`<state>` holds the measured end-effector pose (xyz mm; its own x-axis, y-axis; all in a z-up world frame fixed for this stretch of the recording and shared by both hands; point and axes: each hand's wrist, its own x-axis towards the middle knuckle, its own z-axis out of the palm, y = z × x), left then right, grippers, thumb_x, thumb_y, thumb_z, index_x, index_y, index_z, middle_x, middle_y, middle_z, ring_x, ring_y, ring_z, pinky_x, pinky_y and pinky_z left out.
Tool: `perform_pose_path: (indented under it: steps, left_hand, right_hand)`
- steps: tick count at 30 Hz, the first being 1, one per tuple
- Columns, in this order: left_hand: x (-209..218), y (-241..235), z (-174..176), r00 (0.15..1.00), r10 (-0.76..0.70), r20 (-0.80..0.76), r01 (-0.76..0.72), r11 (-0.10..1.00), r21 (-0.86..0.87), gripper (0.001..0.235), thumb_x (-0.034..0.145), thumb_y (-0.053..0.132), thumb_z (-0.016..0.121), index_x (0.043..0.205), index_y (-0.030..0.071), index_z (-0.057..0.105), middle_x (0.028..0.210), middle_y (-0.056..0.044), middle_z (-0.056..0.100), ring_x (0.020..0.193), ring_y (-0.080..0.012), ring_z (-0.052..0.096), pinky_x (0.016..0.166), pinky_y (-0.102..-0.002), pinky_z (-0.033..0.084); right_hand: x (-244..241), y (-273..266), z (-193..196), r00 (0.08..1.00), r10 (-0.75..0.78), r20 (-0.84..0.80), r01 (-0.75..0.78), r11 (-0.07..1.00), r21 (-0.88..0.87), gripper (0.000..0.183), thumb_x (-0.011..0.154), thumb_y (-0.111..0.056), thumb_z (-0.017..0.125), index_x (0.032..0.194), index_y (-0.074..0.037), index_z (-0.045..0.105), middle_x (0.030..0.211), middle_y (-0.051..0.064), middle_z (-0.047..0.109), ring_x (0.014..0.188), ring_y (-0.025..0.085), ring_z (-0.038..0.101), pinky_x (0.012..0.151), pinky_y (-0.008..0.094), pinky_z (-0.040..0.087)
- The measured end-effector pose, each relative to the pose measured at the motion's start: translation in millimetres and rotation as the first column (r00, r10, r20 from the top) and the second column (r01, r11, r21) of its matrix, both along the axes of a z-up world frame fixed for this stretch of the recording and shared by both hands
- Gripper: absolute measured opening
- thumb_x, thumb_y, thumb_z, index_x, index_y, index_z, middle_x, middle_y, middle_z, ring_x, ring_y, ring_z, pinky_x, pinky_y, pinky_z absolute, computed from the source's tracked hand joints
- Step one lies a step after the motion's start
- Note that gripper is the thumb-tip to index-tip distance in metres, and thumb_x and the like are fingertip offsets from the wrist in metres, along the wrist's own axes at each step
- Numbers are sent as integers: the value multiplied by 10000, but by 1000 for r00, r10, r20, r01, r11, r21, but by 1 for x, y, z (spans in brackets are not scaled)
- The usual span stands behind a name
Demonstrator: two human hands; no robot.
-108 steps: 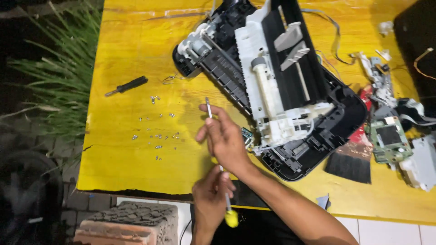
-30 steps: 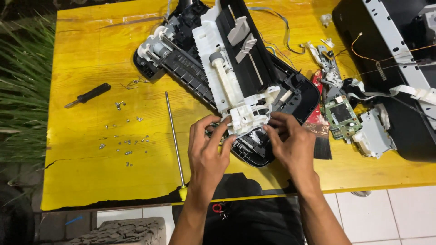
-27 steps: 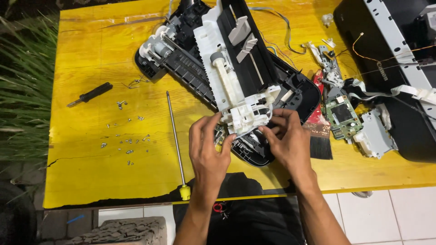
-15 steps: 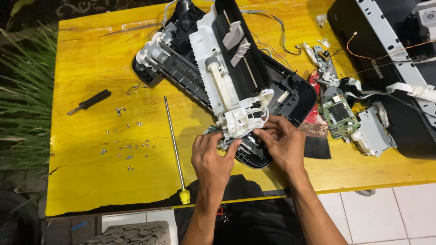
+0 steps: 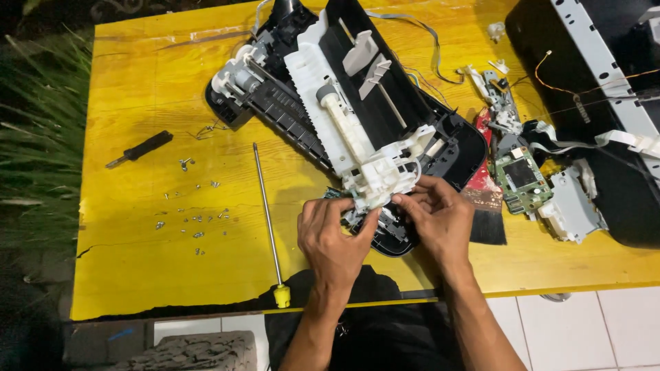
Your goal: The person uses a screwdriver to remove screws from a white plastic component attached to a disassembled printer chassis. They then detach the component and proceed to unscrew and remove a small circuit board from the assembly.
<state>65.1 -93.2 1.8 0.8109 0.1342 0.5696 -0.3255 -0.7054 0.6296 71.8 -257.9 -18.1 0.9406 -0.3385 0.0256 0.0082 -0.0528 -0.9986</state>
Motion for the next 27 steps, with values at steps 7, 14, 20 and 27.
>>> perform_pose_path:
  steps: [7,14,20,27]
  left_hand:
    - [-1,5,7,997,23,77,-23,1000,-1,376,691,281,953,864,85,683,752,-70,691,836,-287,679,723,-386,547]
    - [-6,13,17,994,-105,20,107,985,-136,311,815,232,899,923,73,654,759,-47,626,908,-293,660,773,-417,572]
    - [-12,17,4,962,-269,-44,261,955,-141,235,836,136,854,976,95,669,847,-43,662,1001,-310,641,824,-493,552]
    - [-14,18,-3,949,-312,-55,294,932,-210,264,853,158,830,1080,103,707,889,-64,732,1022,-303,662,860,-495,537]
  right_hand:
    - [-3,10,10,1000,-1,16,1,1000,16,418,832,18,832,1200,102,655,927,221,713,701,199,721,544,268,625]
    - [-2,1,9,1000,-9,29,11,999,-46,355,826,40,844,1136,89,676,882,205,698,691,214,734,523,277,614]
    - [-3,-5,-1,1000,-26,-7,25,990,-142,307,865,40,820,1134,73,677,883,199,698,652,208,715,475,261,559]
    - [-1,-4,5,999,-27,-19,25,996,-86,267,870,31,802,1096,81,668,853,206,710,557,207,684,390,256,506]
